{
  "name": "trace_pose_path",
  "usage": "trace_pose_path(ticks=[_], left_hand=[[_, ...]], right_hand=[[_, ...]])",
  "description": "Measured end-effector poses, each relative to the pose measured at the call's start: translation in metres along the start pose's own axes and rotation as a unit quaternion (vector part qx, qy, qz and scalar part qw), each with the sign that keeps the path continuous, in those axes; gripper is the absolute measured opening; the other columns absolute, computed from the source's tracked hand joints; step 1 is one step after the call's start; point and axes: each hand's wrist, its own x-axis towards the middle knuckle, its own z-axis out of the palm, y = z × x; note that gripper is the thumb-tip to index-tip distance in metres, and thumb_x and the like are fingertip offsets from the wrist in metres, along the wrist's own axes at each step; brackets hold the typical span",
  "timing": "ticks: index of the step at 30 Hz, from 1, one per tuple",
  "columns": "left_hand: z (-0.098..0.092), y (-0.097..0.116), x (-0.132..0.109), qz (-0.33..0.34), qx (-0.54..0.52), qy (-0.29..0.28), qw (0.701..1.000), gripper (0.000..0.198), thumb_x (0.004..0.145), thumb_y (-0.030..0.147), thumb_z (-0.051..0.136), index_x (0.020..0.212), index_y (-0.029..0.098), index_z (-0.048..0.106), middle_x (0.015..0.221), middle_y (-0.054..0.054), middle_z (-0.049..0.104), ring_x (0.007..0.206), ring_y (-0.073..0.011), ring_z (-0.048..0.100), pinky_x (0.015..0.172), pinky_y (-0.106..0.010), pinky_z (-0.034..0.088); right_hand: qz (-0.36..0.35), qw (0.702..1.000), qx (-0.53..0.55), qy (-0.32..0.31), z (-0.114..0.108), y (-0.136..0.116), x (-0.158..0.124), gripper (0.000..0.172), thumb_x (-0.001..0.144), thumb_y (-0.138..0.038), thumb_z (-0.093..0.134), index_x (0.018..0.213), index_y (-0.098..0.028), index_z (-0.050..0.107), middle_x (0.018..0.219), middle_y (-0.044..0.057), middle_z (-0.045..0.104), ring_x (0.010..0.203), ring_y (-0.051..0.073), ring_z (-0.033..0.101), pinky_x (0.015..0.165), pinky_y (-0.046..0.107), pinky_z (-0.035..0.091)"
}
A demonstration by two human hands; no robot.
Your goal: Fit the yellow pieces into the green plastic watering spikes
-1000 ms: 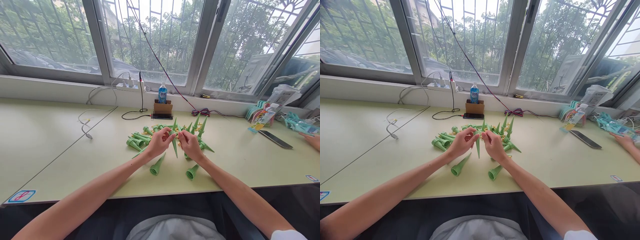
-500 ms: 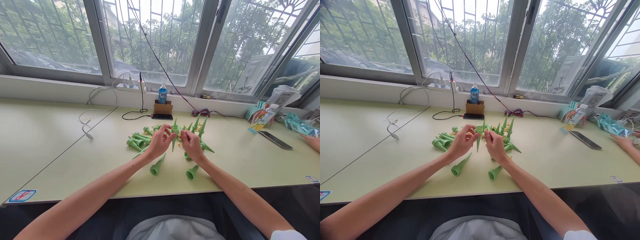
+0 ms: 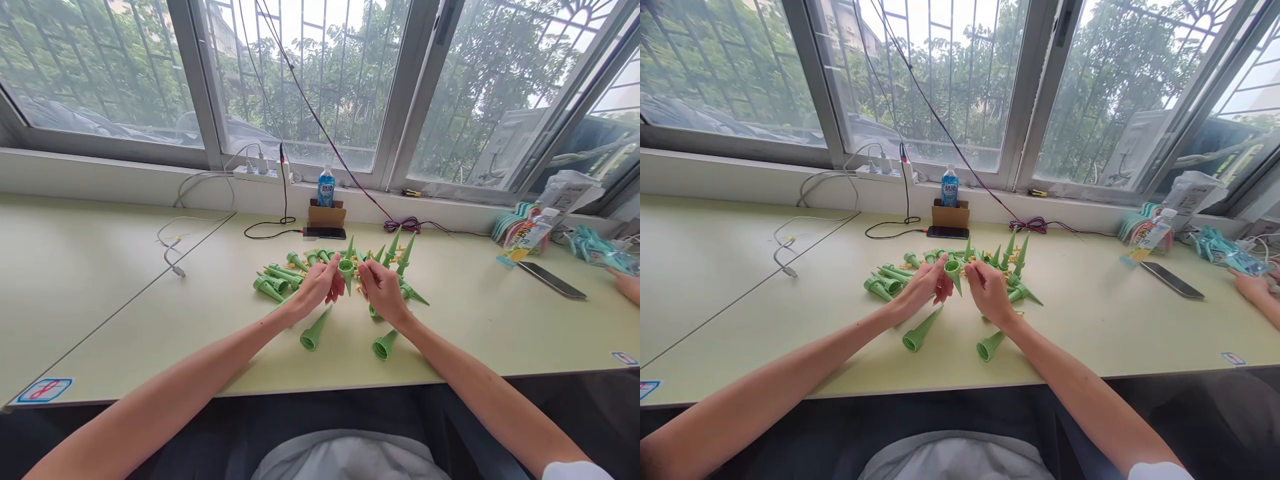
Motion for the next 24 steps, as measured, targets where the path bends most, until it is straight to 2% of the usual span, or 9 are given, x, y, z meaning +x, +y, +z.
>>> trace_pose_path(ticks=[13,20,24], left_hand=[[-0.0024,-0.0007,-0.0018,-0.008,-0.007,-0.044,0.999,0.069,0.093,0.066,0.038,0.067,0.01,0.069,0.063,-0.01,0.064,0.045,-0.0101,0.051,0.041,-0.022,0.038],[-0.0018,-0.0011,-0.0019,-0.006,0.001,-0.046,0.999,0.063,0.093,0.063,0.041,0.071,0.01,0.067,0.053,-0.006,0.059,0.044,-0.0109,0.05,0.045,-0.024,0.041],[-0.0009,-0.0017,-0.0015,0.008,0.004,-0.041,0.999,0.058,0.091,0.064,0.044,0.069,0.013,0.061,0.056,-0.006,0.061,0.042,-0.0103,0.049,0.043,-0.024,0.04]], right_hand=[[0.001,1.0,0.014,0.0,-0.001,-0.0032,0.0014,0.039,0.098,-0.054,0.043,0.077,-0.021,0.048,0.053,-0.005,0.046,0.046,0.01,0.042,0.047,0.023,0.035],[0.008,1.0,0.019,-0.003,-0.0003,-0.0011,0.0019,0.041,0.098,-0.058,0.041,0.078,-0.022,0.046,0.052,-0.005,0.049,0.044,0.01,0.043,0.046,0.023,0.035],[0.006,1.0,0.028,-0.006,-0.0003,-0.0005,0.0021,0.041,0.098,-0.058,0.04,0.078,-0.022,0.044,0.05,-0.005,0.048,0.043,0.01,0.043,0.046,0.023,0.035]])
